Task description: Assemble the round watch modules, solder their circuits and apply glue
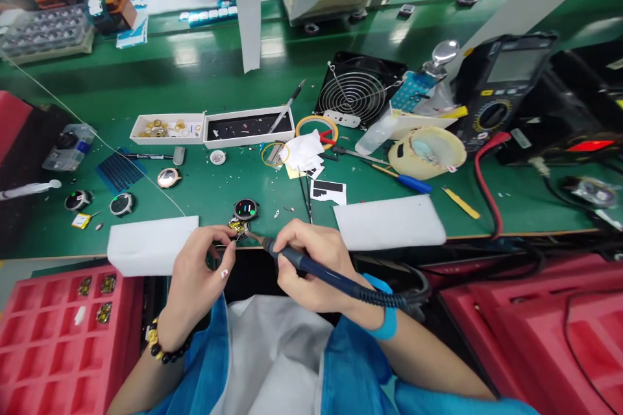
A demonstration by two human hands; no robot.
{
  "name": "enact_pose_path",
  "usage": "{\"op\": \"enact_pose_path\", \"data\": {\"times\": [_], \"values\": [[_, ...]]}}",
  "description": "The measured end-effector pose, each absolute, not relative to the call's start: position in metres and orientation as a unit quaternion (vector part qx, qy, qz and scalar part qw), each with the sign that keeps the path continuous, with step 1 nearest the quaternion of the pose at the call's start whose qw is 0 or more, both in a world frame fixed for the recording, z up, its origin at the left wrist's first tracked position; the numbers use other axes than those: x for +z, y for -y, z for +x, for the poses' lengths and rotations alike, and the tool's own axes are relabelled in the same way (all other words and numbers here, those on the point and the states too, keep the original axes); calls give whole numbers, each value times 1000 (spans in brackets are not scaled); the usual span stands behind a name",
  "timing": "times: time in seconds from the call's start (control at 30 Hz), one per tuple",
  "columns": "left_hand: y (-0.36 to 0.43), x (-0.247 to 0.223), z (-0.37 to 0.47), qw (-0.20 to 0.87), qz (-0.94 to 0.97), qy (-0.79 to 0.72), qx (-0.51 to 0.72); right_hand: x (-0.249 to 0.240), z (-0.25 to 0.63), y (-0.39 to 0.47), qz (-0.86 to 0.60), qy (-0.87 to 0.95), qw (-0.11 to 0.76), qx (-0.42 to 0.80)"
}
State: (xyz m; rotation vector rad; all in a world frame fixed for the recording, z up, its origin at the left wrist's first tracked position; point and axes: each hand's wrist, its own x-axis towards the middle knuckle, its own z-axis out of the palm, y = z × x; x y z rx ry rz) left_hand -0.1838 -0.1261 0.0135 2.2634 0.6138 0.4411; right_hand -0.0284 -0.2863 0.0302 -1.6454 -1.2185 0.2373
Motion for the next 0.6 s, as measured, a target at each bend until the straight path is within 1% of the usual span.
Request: {"op": "enact_pose_path", "data": {"times": [0.6], "values": [[126, 13, -184, 364, 884, -235, 174, 27, -26, 285, -682, 510, 513, 109]]}}
